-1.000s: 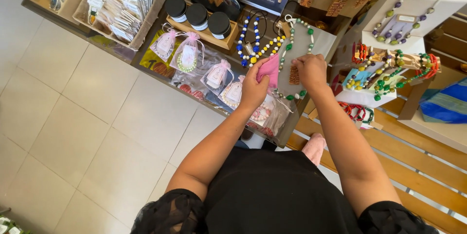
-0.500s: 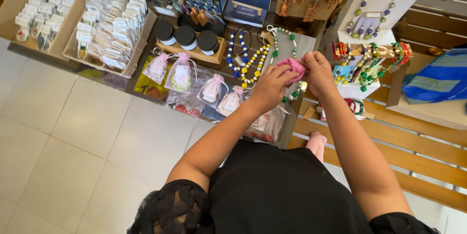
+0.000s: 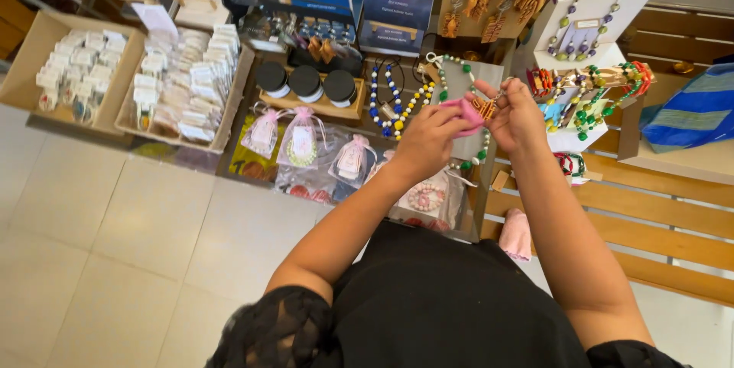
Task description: Cleaning and dusting various souvenir items like necklaces and keychains on a display table.
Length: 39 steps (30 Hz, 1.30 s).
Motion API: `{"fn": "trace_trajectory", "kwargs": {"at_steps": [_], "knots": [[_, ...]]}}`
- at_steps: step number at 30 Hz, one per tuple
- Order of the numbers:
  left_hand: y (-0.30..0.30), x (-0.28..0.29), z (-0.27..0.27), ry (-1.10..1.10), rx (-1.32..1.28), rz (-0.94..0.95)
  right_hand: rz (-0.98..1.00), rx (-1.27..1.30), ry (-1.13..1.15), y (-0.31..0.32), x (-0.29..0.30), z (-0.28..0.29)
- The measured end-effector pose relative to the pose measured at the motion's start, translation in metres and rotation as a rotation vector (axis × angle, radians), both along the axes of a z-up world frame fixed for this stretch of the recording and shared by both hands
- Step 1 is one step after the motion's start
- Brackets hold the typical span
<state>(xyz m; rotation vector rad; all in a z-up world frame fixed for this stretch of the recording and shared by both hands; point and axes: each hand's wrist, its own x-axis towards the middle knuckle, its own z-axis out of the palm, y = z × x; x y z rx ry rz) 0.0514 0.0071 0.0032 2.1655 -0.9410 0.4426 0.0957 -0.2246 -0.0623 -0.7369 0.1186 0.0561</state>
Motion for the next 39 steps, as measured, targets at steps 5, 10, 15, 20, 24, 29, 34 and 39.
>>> {"fn": "trace_trajectory", "kwargs": {"at_steps": [5, 10, 15, 20, 24, 29, 34, 39], "knots": [[0.019, -0.006, 0.031, 0.034, -0.011, 0.045, -0.035, 0.005, 0.101, 0.006, -0.009, 0.006], [0.023, 0.005, 0.010, 0.010, 0.002, -0.010, -0.026, 0.105, 0.082, 0.017, -0.010, 0.010], [0.045, 0.034, -0.012, 0.436, -0.306, 0.095, -0.153, -0.118, 0.001, 0.023, -0.021, 0.044], [0.028, 0.043, -0.049, 1.311, -0.919, 0.003, -0.187, -0.204, -0.109, 0.048, -0.026, 0.060], [0.004, 0.017, -0.040, 1.598, -1.134, -0.254, -0.307, -0.495, -0.181, 0.058, -0.020, 0.036], [0.006, 0.003, -0.016, 1.251, -0.933, -0.323, -0.184, -0.034, 0.123, 0.039, -0.020, 0.003], [0.012, -0.012, 0.046, 0.719, -0.594, -0.171, 0.054, 0.398, 0.321, 0.040, -0.035, 0.015], [0.007, -0.014, 0.047, 0.229, -0.153, -0.210, 0.103, 0.370, 0.201, 0.056, -0.049, 0.048]]}}
